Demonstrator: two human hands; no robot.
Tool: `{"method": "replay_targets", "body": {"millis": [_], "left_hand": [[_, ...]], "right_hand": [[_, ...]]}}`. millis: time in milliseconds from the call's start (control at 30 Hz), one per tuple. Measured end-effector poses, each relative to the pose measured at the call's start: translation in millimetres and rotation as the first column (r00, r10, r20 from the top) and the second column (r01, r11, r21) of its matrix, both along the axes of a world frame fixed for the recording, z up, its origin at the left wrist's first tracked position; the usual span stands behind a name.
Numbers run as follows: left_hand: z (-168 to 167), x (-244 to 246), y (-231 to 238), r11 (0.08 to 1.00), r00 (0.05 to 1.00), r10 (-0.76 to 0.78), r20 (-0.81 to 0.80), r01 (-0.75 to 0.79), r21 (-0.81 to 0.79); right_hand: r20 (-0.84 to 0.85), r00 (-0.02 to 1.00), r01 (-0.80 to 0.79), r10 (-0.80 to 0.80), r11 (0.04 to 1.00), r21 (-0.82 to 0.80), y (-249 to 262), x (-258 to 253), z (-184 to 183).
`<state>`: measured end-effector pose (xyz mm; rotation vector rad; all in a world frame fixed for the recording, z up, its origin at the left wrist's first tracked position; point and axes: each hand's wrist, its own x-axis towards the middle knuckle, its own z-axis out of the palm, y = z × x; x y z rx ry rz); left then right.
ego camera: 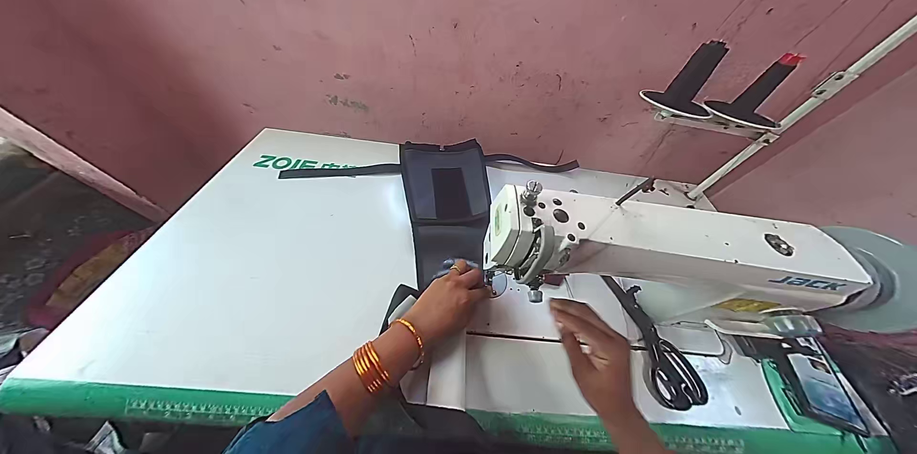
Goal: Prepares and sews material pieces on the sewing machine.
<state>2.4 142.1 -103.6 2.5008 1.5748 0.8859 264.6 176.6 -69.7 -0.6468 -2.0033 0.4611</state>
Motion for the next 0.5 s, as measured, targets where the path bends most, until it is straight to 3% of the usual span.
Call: {"method": "replay_targets", "body": {"millis": [100, 167, 233, 333, 500], "left_hand": [[-3.0, -2.1, 2.9, 0.999, 1.000, -0.018, 0.021, 0.017, 0.047], [-5.8, -2.8, 5.3, 0.997, 0.999, -0.015, 0.039, 0.012, 0.071], [-7.2, -3.3, 5.6, 0.998, 0.998, -0.019, 0.053, 0.015, 0.068], [-8.5, -3.8, 5.2, 0.997, 0.999, -0.012, 0.048, 0.008, 0.076], [-7.4, -3.5, 6.1, 0.996, 1.000, -0.009, 0.028, 0.006, 0.088]], "right_hand": [[0.036, 0.962, 0.260, -0.270, 0.951, 0.167, 6.8, 60.8, 24.1], [0.164, 0.826, 0.475, -0.539, 0.823, 0.312, 9.6, 93.7, 38.7], [0.330, 0.643, 0.613, -0.691, 0.723, 0.317, 12.2, 116.5, 43.3], [0.461, 0.515, 0.700, -0.722, 0.665, 0.259, 18.2, 128.5, 35.8], [0.396, 0.523, 0.713, -0.755, 0.642, 0.283, 22.2, 129.3, 31.5]]}}
